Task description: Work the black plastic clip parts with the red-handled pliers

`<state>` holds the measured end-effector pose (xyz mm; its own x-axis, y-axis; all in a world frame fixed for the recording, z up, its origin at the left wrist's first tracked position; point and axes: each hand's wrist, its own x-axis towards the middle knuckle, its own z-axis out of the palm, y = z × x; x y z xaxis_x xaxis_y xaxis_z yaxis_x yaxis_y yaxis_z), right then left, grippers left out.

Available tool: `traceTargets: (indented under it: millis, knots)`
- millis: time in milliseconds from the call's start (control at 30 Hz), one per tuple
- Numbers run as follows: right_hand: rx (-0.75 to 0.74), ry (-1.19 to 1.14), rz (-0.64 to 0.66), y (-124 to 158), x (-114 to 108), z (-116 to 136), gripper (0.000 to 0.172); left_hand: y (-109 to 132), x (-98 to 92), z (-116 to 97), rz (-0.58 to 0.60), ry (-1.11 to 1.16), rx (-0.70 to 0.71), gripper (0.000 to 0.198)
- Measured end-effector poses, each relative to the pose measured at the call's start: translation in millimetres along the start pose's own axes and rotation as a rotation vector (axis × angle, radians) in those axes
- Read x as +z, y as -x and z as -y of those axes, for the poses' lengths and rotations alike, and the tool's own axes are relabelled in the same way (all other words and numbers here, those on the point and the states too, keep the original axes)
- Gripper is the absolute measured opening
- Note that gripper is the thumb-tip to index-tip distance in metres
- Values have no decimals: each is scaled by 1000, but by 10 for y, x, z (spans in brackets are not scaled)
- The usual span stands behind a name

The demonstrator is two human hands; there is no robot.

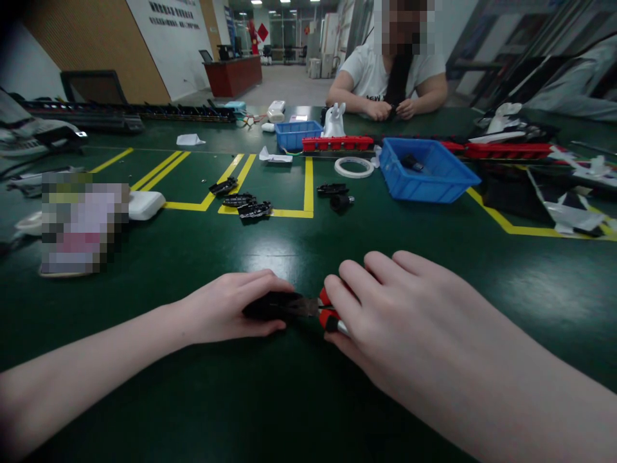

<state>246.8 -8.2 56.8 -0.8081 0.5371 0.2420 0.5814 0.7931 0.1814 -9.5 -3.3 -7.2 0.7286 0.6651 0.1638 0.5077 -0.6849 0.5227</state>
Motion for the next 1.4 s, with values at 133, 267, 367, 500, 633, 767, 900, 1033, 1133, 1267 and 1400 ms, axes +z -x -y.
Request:
traceTargets:
  millis: [133, 267, 367, 500, 633, 767, 900, 1033, 1133, 1267, 1400]
  knots:
    - [-74, 1, -43, -9, 12, -81, 31, -27, -27, 7, -14, -40, 39, 30]
    - [-92, -22, -131, 91, 68, -201, 31, -49, -58, 20, -27, -15, 35, 29]
    - [-24, -134, -101, 187, 117, -261, 31, -48, -72, 16, -16, 3, 20, 28]
    - [26, -138, -55, 276, 203, -254, 30, -40, -68, 1, -21, 28, -3, 27]
    - [68, -106, -90, 346, 310, -252, 34, -28, -39, 14, -50, 28, 11, 22]
    - [132, -72, -111, 440, 421, -325, 37, 14, -27, 24, -62, -28, 51, 18]
    - [156, -116, -48, 513, 534, -408, 42, 67, -50, 10, -73, -204, 107, 18]
    - [206, -204, 4, 540, 586, -434, 48, 101, -63, -12, -59, -212, 86, 18]
    - [251, -244, 27, 552, 579, -428, 50, 99, -72, -65, -9, -100, -22, 18]
    - [291, -274, 54, 563, 556, -420, 52, 35, -110, -191, 54, -19, -171, 19]
    - [273, -255, 40, 580, 557, -414, 52, -71, -146, -303, 44, -124, -190, 14]
